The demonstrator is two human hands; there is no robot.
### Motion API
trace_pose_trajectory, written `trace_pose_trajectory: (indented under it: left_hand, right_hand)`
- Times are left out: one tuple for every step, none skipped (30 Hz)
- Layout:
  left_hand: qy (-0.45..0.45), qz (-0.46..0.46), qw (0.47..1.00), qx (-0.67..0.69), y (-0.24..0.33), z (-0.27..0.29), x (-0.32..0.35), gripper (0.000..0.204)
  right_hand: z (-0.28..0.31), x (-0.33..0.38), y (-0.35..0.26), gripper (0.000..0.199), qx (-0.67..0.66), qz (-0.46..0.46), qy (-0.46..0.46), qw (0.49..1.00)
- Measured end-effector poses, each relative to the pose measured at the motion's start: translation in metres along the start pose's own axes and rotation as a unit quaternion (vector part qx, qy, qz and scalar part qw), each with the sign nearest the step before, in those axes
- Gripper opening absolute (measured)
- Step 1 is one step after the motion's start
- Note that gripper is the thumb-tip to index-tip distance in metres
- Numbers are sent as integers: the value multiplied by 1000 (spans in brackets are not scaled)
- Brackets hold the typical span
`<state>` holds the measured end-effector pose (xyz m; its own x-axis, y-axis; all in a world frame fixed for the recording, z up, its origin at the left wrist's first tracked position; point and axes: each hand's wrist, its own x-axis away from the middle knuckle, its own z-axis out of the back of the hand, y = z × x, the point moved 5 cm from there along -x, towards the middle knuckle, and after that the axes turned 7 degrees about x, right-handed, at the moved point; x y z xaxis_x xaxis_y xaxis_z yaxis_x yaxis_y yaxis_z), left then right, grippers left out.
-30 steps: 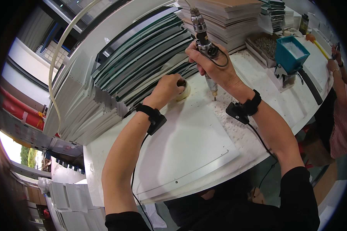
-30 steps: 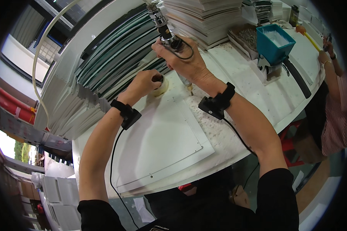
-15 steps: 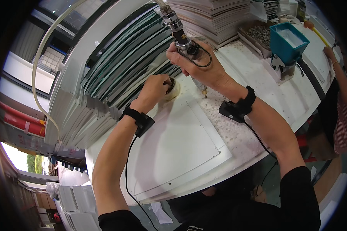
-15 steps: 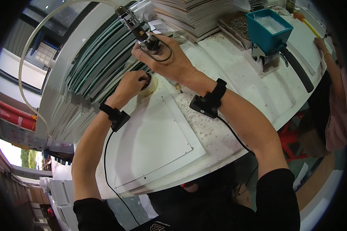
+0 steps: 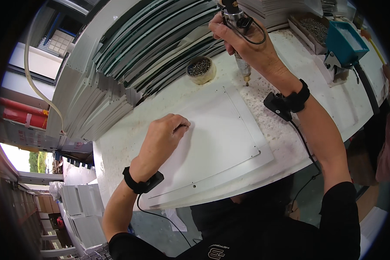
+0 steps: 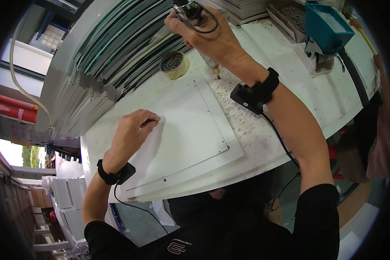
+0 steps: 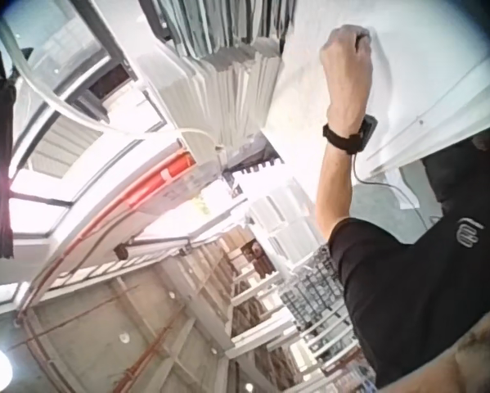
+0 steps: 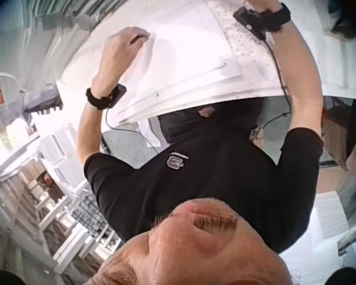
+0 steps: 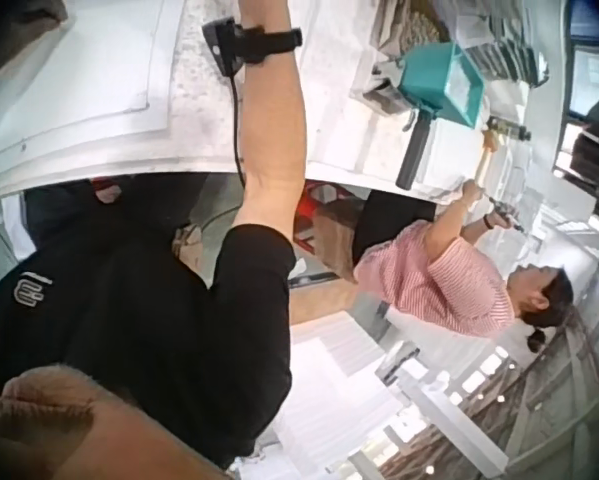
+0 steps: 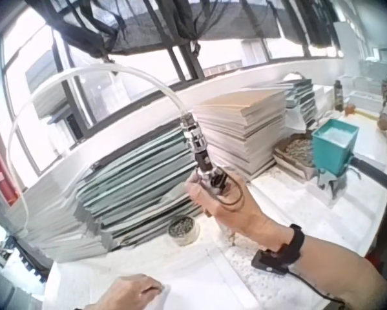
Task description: The person uses a pneumatic screwdriver to fasten screws into a white rectangular frame on a workbench. They then pick up the frame, place it on a stack, and retrieve a dark panel to insert into a second frame. The person applies a white substance to the panel using a small brush and places a white cover sheet on top.
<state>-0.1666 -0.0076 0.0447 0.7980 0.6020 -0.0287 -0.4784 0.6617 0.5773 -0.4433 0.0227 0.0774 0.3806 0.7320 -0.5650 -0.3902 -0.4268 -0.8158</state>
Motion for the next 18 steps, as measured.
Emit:
trace_pose_trajectory:
  left_hand:
    - [6,4,1000,1,-3,-3,11,13]
    - [11,7,1000,2,-5,-6,18,13]
    - [20,6,1000,11,-8,-7,24,13]
    - [28,4,999,20,-11,-9,29,13]
    - [36,1,999,30,-13,-10,33,13]
    - [45,-13,999,25,-16,-11,36,14]
    - [54,-28,998,20,-18,-11,38,14]
    - [62,-43,997,15,-18,-10,40,15]
    - [69,-33,997,31,-22,-9,42,16]
    - [75,-22,996,48,-25,-8,43,16]
    - [81,-12,995,64,-28,-6,44,17]
    - [83,11,994,75,-32,-5,45,17]
    - [84,34,992,86,-35,-2,47,17]
    - [85,57,990,97,-40,-1,49,17]
    - [96,51,988,111,-42,1,52,17]
    - [108,44,985,124,-46,1,56,16]
    - [119,37,983,137,-49,3,60,16]
    - [121,49,980,151,-51,3,62,15]
  right_hand:
    - [-2,1,0,25,0,-1,1,1000]
    - [-3,3,0,26,3,-8,6,1000]
    - [-5,4,0,26,4,-13,11,1000]
    - [-7,5,0,26,5,-18,16,1000]
    - [-9,6,3,28,15,-23,12,1000]
    - [-12,7,4,28,22,-25,19,999]
    - [-15,8,4,28,30,-27,25,999]
    - [-16,8,3,28,38,-29,33,998]
    - [-17,7,0,27,44,-33,35,998]
    - [-16,5,-2,27,44,-25,35,998]
    - [-15,2,-3,27,44,-16,36,998]
    - [-18,2,-10,27,44,-8,35,998]
    - [-18,4,-19,25,50,2,66,997]
    - [-18,4,-28,22,27,-3,62,998]
    - [-16,2,-38,20,2,-7,57,998]
    - [-15,1,-48,17,-23,-11,52,998]
    - [-16,2,-60,19,-31,-10,40,999]
    - [-16,5,-71,20,-45,-5,39,998]
